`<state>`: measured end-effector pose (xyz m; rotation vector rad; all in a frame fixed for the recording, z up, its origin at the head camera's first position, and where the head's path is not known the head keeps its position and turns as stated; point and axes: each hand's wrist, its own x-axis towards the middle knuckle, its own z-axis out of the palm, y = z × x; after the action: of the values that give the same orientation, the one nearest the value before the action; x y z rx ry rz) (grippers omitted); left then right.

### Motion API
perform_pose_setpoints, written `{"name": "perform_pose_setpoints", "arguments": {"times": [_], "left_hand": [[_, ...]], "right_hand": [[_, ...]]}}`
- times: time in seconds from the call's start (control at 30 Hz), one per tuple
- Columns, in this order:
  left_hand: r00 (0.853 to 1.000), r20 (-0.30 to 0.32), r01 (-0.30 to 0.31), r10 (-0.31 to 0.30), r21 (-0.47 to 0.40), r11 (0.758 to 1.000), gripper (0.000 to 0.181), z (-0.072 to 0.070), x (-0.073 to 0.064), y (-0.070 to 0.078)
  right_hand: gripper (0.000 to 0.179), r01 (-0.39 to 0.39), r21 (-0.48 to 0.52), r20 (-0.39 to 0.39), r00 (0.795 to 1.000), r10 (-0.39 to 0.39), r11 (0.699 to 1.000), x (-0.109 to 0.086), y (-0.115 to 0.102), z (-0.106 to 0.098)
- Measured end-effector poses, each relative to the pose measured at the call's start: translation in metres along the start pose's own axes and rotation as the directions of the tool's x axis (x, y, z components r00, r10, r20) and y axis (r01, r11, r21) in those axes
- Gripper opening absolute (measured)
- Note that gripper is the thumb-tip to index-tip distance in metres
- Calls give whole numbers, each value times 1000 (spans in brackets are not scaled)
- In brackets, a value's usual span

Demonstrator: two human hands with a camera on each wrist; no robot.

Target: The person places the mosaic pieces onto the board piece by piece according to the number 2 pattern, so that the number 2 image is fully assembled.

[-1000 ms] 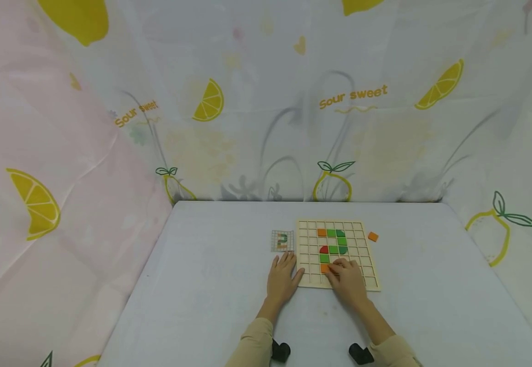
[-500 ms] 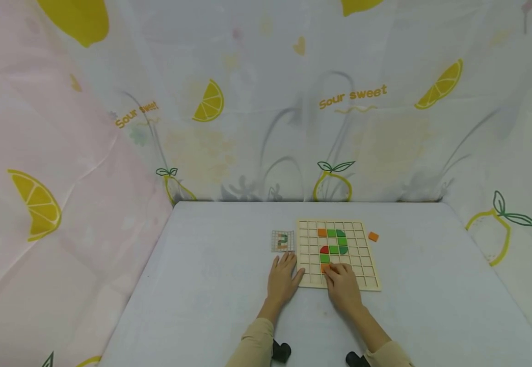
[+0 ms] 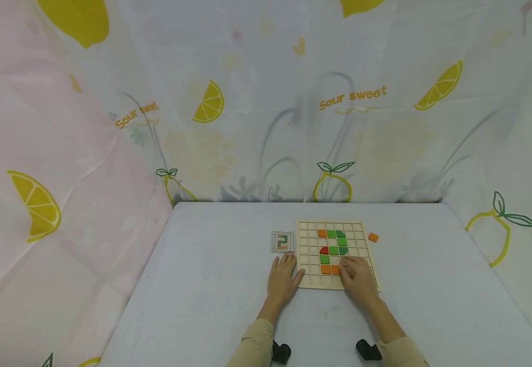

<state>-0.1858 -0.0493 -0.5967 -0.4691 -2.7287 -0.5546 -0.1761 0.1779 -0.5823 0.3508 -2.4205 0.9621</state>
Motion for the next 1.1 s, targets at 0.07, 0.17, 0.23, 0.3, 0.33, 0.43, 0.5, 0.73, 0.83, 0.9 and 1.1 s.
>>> {"name": "perform_pose_setpoints", "arguments": {"times": [0.07, 0.17, 0.23, 0.3, 0.33, 0.43, 0.5, 0.73, 0.83, 0.9, 1.1], "left_hand": [[1000, 2, 2, -2, 3, 1000, 47, 0, 0, 0], [1000, 7, 7, -7, 8, 1000, 47, 0, 0, 0], [1000, 9, 7, -7, 9, 1000, 47, -1, 1, 0], [1000, 10, 7, -7, 8, 1000, 47, -1, 1, 0], [1000, 11, 6, -6, 9, 1000, 47, -1, 1, 0], [1000, 12, 3, -3, 5, 1000, 47, -2, 1, 0], [1000, 13, 2, -2, 3, 1000, 47, -2, 1, 0], [1000, 3, 2, -2, 6, 1000, 47, -1, 1, 0], [1000, 5, 5, -5, 6, 1000, 47, -1, 1, -1], [1000, 12, 8, -8, 6, 1000, 47, -1, 0, -1], [1000, 21, 10, -10, 4, 1000, 47, 0, 0, 0]], "right_hand": [[22, -58, 23, -13, 998, 58, 998, 7, 11, -9], [23, -144, 47, -39, 989, 145, 989, 18, 28, -23], [24, -205, 49, -62, 976, 207, 978, 23, 38, -32], [25, -258, 40, -76, 963, 260, 965, 28, 46, -39], [26, -283, 29, -75, 956, 284, 959, 30, 50, -42], [31, -325, 19, -59, 944, 326, 945, 36, 62, -47], [36, -331, -7, -20, 943, 331, 943, 40, 68, -48], [43, -354, -185, 165, 908, 384, 917, 57, 75, -49], [39, -374, -210, 196, 889, 414, 903, 63, 73, -48], [36, -388, -212, 201, 881, 429, 897, 65, 71, -47], [31, -370, -153, 121, 913, 389, 916, 63, 71, -42]]}}
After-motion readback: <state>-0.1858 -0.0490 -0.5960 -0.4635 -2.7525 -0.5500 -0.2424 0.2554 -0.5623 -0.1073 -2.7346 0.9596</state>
